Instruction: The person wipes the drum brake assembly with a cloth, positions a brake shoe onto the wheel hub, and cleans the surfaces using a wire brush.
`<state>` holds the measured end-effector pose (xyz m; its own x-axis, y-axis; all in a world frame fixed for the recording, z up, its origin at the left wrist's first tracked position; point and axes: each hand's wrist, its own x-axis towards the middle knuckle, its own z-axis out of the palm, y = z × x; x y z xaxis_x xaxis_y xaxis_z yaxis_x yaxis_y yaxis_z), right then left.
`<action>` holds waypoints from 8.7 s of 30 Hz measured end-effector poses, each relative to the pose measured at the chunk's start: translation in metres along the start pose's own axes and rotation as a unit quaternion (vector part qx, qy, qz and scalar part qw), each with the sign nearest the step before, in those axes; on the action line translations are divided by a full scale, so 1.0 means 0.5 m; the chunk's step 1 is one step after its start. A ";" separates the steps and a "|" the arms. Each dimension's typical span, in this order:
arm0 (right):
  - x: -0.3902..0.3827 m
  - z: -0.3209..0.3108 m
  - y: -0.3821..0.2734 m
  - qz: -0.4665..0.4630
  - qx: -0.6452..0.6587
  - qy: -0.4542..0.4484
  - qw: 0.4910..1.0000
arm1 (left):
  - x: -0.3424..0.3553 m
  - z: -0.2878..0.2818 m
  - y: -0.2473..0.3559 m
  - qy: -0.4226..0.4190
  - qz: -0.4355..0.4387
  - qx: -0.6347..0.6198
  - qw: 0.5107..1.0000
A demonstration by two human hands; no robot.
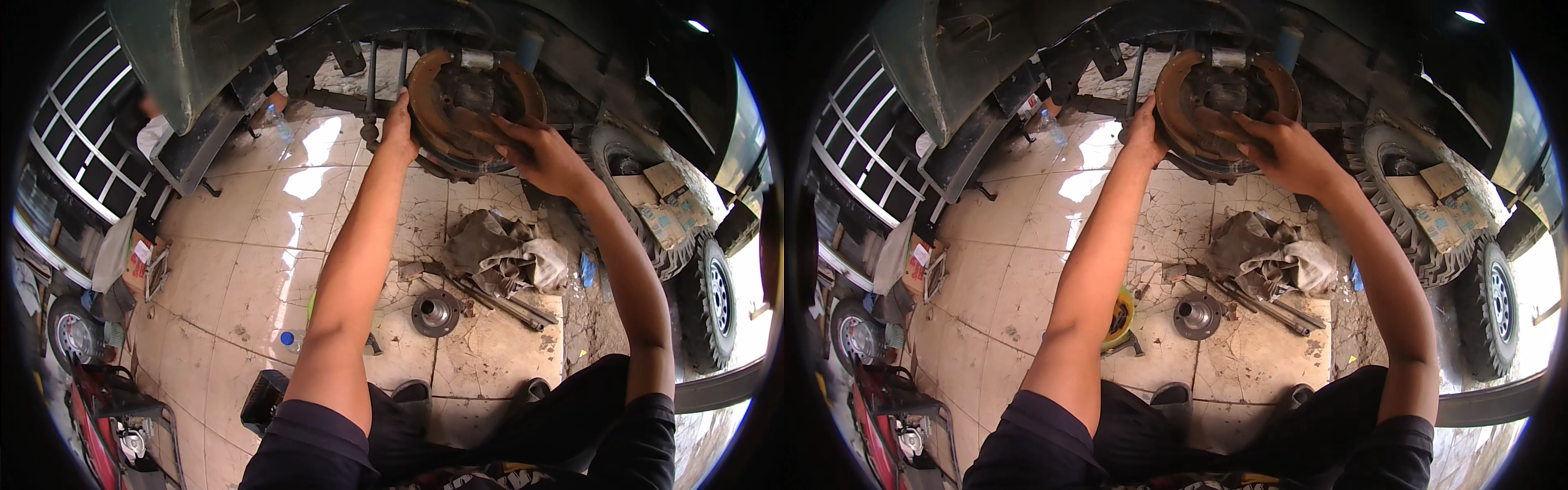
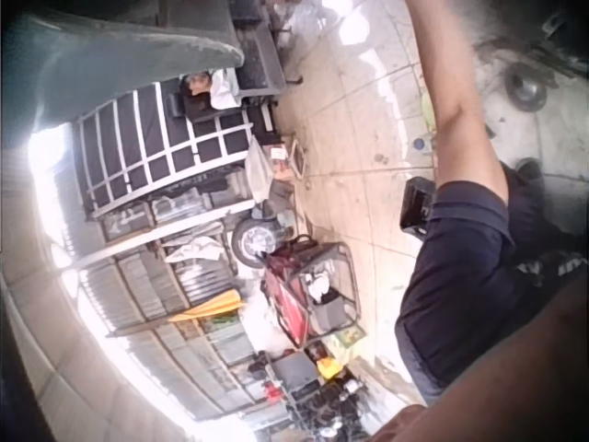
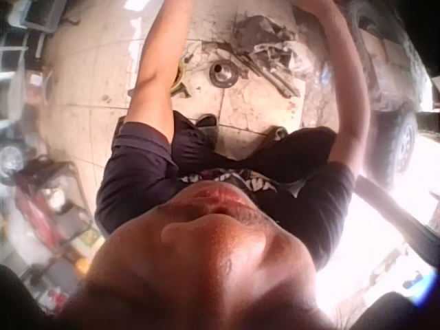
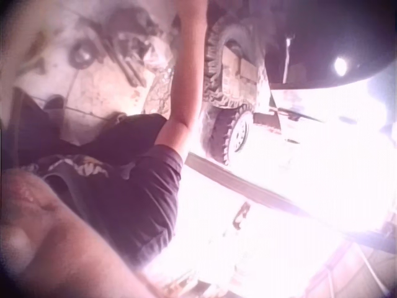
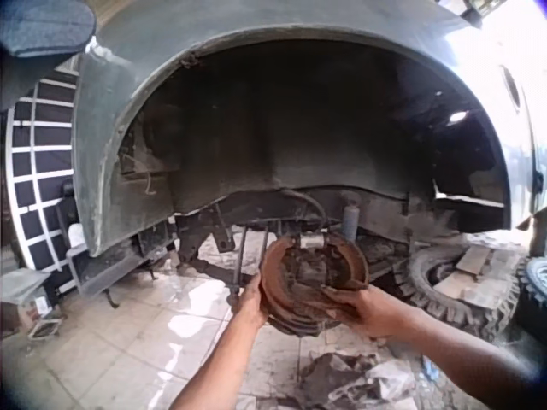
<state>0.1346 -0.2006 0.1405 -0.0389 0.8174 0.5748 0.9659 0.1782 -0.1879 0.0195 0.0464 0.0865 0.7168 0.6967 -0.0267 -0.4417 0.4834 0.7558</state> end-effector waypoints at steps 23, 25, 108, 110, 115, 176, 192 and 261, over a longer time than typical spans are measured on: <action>0.160 0.126 -0.079 0.135 0.022 0.034 0.990 | -0.024 0.010 0.002 -0.044 -0.041 -0.115 0.992; 0.168 0.125 -0.092 0.107 0.008 0.034 0.994 | -0.011 -0.010 0.004 -0.045 -0.037 -0.108 0.992; 0.053 0.129 -0.121 0.188 0.198 0.026 0.962 | -0.039 -0.005 0.030 -0.013 -0.027 0.030 0.999; 0.039 0.141 -0.113 0.179 0.193 0.040 0.964 | -0.039 -0.002 0.035 -0.012 -0.039 0.020 0.999; 0.082 0.133 -0.120 0.207 0.118 0.011 0.971 | -0.031 0.006 0.023 -0.035 -0.020 -0.027 0.999; 0.165 0.187 -0.075 0.214 0.009 0.045 0.976 | -0.007 -0.066 -0.007 -0.053 -0.049 0.051 0.996; 0.126 0.175 -0.106 0.115 -0.004 -0.012 0.993 | -0.019 -0.060 0.012 -0.064 -0.048 0.035 0.996; 0.132 0.120 -0.042 0.124 -0.029 -0.112 0.985 | 0.014 -0.016 -0.016 -0.053 -0.009 -0.083 0.995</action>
<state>0.0964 -0.1177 0.1345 0.1515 0.9335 0.3249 0.9655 -0.0693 -0.2512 0.0235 0.0516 0.0749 0.7744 0.6317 0.0359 -0.5047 0.5825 0.6371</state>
